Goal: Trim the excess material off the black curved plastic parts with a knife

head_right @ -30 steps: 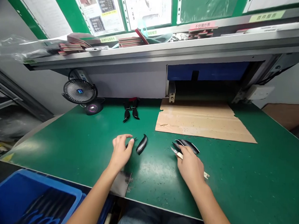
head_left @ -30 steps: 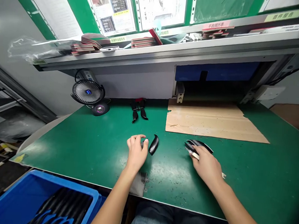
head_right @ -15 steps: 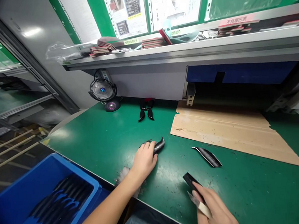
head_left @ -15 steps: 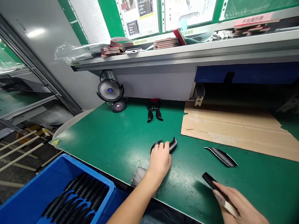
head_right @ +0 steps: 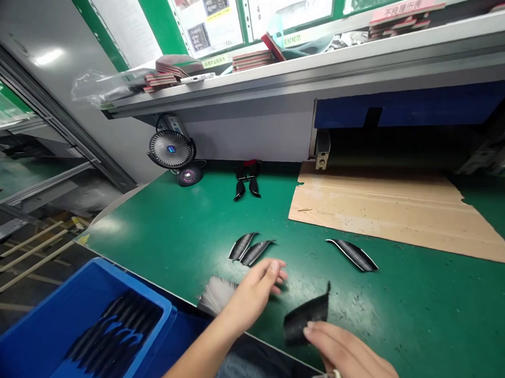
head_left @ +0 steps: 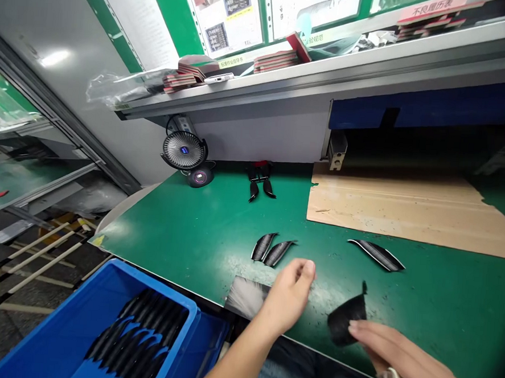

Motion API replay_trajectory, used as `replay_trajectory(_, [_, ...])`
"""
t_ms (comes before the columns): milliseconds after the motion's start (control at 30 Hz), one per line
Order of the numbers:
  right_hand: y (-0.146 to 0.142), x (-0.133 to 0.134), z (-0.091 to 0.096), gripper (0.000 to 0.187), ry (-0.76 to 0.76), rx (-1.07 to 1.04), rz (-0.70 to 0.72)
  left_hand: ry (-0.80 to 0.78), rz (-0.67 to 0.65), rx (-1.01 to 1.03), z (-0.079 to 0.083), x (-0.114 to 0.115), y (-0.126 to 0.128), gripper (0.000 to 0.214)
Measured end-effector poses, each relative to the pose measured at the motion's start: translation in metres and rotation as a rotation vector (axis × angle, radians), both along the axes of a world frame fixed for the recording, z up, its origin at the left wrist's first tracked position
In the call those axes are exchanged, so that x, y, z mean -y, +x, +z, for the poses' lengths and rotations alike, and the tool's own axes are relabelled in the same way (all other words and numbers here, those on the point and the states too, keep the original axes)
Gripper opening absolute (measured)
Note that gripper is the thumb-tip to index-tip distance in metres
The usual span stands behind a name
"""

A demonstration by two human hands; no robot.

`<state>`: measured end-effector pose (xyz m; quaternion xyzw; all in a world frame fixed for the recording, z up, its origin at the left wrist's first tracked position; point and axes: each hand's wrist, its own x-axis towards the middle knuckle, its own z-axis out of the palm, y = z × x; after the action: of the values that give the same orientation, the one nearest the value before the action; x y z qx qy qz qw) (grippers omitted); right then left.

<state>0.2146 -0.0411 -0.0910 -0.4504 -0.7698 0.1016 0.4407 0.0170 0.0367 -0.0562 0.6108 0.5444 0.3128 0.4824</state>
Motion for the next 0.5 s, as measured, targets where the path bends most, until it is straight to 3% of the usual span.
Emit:
replay_trajectory(67, [0.001, -0.004, 0.005, 0.041, 0.020, 0.112, 0.191, -0.372, -0.122, 0.493, 0.005, 0.008, 0.016, 0.041])
replay_trajectory(133, [-0.002, -0.005, 0.009, 0.045, 0.036, 0.148, 0.217, -0.504, -0.075, 0.826, 0.010, 0.014, 0.029, 0.035])
replay_trajectory(200, [-0.009, -0.002, 0.013, 0.035, 0.000, 0.009, -0.018, -0.405, 0.174, 1.001, 0.015, 0.016, 0.039, 0.029])
replay_trajectory(267, [-0.020, 0.001, 0.016, 0.025, -0.168, -0.191, -0.269, -0.243, 0.437, 1.101, 0.019, 0.016, 0.046, 0.024])
replay_trajectory(333, [-0.031, 0.003, 0.019, 0.028, -0.393, -0.336, -0.326, -0.088, 0.573, 1.161, 0.021, 0.017, 0.051, 0.020])
replay_trajectory(400, [-0.039, 0.002, 0.021, 0.031, -0.560, -0.419, -0.202, -0.009, 0.563, 1.199, 0.022, 0.021, 0.052, 0.018])
replay_trajectory(500, [-0.045, -0.004, 0.024, 0.023, -0.544, -0.448, -0.159, -0.054, 0.395, 1.242, 0.023, 0.028, 0.048, 0.023])
